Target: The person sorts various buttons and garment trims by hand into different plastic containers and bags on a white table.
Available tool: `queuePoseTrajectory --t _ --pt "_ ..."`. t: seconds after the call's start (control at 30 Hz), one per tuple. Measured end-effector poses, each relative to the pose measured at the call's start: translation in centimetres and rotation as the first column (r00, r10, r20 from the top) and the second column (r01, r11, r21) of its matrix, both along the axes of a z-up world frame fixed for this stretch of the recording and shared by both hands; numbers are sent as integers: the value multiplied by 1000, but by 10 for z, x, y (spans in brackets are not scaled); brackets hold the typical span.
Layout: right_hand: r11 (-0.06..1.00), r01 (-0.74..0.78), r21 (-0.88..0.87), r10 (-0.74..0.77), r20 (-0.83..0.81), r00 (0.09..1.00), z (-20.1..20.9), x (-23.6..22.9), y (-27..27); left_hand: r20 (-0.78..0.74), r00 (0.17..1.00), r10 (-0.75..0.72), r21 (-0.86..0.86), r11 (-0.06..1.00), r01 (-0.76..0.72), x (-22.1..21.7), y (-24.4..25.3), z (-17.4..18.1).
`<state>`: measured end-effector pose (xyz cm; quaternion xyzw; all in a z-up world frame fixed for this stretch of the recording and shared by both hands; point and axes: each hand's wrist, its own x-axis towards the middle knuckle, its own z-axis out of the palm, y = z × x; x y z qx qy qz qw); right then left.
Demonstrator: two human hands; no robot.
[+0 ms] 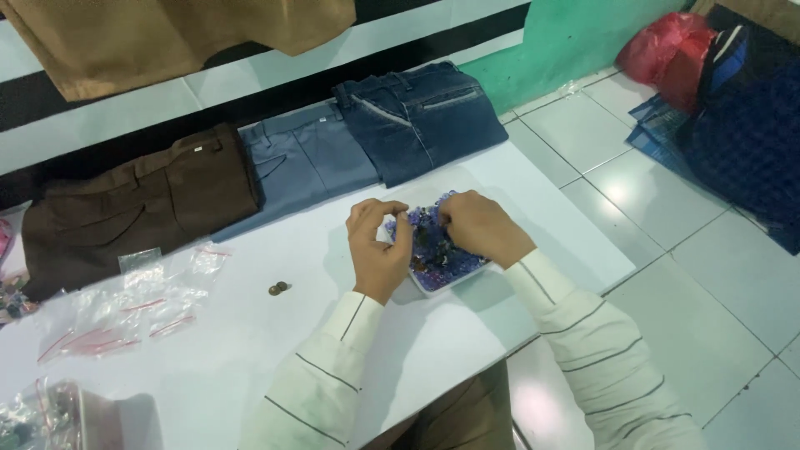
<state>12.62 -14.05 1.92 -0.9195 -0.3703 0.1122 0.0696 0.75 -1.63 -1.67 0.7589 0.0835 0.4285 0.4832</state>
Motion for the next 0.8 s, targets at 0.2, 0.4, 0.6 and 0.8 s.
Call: queuePoseTrajectory --t 0.2,0.4,0.6,0.8 --pt "993 110 53 -110 -11 994 29 -3 -3 56 997 -47 -22 999 48 0 2 -11" --pt "994 48 -97 -53 -40 998 0 -9 13 45 997 -65 -50 997 67 0 5 -17" --pt "993 61 101 -49 -114 992 49 -27 12 14 997 -72 -42 996 73 -2 7 -16" --pt "972 92 214 -68 -119 991 63 -30 3 -8 996 -91 -53 994 91 -2 8 -18"
